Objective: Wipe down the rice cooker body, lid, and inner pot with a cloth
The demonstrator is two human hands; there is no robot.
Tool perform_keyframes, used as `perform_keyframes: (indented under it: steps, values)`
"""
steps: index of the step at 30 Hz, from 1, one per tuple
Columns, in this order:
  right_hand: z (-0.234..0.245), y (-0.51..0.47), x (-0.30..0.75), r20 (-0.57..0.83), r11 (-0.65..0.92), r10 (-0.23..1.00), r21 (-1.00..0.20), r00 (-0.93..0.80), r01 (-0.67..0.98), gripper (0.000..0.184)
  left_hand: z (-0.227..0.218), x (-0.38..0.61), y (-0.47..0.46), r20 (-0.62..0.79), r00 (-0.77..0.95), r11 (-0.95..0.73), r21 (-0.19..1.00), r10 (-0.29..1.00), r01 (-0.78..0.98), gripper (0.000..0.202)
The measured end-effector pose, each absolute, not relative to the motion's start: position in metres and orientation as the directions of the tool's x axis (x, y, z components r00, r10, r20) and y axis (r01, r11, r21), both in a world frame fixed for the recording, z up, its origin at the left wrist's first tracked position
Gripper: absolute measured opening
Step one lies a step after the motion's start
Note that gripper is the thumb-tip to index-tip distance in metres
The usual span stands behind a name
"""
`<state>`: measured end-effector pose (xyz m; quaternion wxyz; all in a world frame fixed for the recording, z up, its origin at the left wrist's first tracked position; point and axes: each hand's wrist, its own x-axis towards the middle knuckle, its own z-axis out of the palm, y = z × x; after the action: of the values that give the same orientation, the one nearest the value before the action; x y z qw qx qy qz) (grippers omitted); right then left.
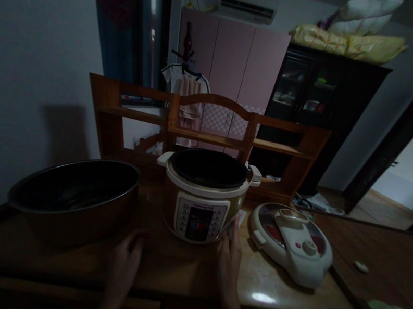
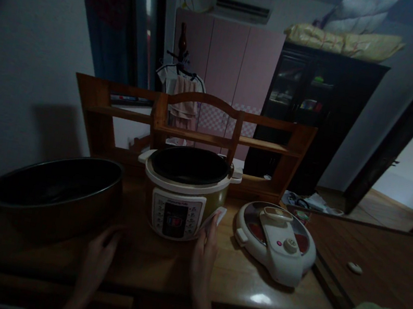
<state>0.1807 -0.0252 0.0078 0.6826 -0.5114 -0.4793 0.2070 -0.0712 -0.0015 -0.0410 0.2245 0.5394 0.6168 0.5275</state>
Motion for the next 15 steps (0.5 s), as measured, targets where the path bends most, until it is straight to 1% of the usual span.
perform_keyframes:
  steps: [4, 7, 10, 15]
  values:
    - [0.008, -0.030, 0.184, 0.411, 0.378, 0.702, -0.907, 0.581, 0.185, 0.048, -0.040, -0.071, -0.002, 0.301, -0.328, -0.137, 0.887, 0.895, 0.440, 0.039]
    - [0.010, -0.030, 0.187, 0.402, 0.383, 0.647, -0.906, 0.648, 0.181, 0.047, -0.040, -0.071, -0.002, 0.282, -0.327, -0.118, 0.889, 0.902, 0.441, 0.040]
    - [0.015, -0.029, 0.186, 0.406, 0.401, 0.631, -0.900, 0.661, 0.170, 0.049, -0.040, -0.071, -0.002, 0.277, -0.332, -0.113, 0.892, 0.902, 0.438, 0.041]
    - [0.021, -0.031, 0.180, 0.420, 0.448, 0.640, -0.884, 0.643, 0.132, 0.051, -0.038, -0.070, -0.003, 0.296, -0.322, -0.147, 0.898, 0.899, 0.414, 0.040]
